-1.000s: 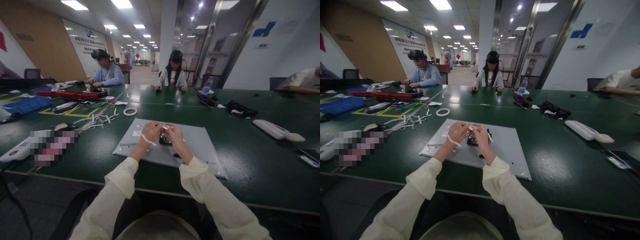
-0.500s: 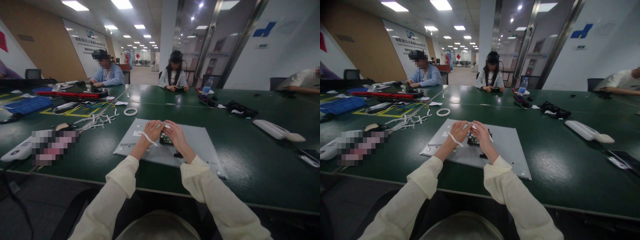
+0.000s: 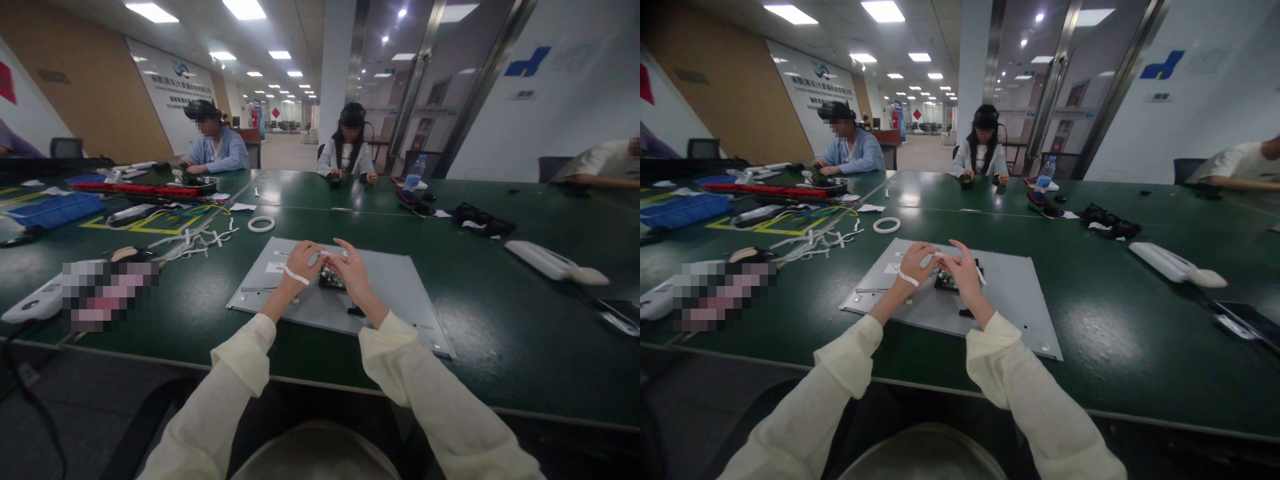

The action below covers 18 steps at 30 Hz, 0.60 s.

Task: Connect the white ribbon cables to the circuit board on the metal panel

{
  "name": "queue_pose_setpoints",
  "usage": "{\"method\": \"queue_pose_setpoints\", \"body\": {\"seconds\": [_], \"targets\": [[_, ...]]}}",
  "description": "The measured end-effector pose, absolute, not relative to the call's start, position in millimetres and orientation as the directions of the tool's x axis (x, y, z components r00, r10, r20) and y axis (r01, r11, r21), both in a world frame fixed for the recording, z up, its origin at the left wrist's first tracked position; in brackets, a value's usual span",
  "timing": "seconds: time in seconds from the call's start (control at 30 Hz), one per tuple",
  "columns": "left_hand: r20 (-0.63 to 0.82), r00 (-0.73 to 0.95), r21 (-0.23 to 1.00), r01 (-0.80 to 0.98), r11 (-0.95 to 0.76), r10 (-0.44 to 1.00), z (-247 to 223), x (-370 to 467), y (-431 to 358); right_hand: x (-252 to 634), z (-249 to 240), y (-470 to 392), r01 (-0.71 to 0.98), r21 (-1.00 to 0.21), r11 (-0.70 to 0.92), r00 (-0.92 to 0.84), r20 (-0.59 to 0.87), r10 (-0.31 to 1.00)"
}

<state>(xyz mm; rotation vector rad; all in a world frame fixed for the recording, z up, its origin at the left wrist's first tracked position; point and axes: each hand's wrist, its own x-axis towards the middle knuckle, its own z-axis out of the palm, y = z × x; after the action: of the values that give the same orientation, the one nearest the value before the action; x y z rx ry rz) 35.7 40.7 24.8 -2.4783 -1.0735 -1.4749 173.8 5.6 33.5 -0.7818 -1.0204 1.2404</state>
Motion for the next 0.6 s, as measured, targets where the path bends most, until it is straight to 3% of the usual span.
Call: {"method": "queue_pose_setpoints", "body": {"seconds": [0.2, 0.3, 0.43, 0.53, 0.6], "targets": [[0.817, 0.353, 0.104, 0.689, -0.717, 0.457, 29.7, 31.3, 34.1, 171.2, 30.8, 3.9, -0.330, -0.928, 0.173, 0.007, 0.181, 0.984], [0.814, 0.238, 0.176, 0.768, -0.616, 0.530, 41.5, 13.4, 36.9, 170.9, 30.6, 1.1, -0.232, -0.959, 0.161, -0.008, 0.168, 0.986], [0.765, 0.002, 0.286, 0.895, -0.343, 0.644, 64.5, -42.2, 47.3, 170.9, 29.6, -0.7, -0.118, -0.980, 0.162, -0.037, 0.167, 0.985], [0.750, -0.171, 0.259, 0.965, -0.045, 0.639, 77.2, -93.8, 52.3, 170.2, 28.4, -1.6, -0.015, -0.983, 0.183, -0.067, 0.184, 0.981], [0.665, -0.210, 0.208, 0.974, 0.092, 0.717, 79.5, -123.9, 54.4, 169.6, 28.0, -2.7, 0.049, -0.977, 0.206, -0.095, 0.201, 0.975]]}}
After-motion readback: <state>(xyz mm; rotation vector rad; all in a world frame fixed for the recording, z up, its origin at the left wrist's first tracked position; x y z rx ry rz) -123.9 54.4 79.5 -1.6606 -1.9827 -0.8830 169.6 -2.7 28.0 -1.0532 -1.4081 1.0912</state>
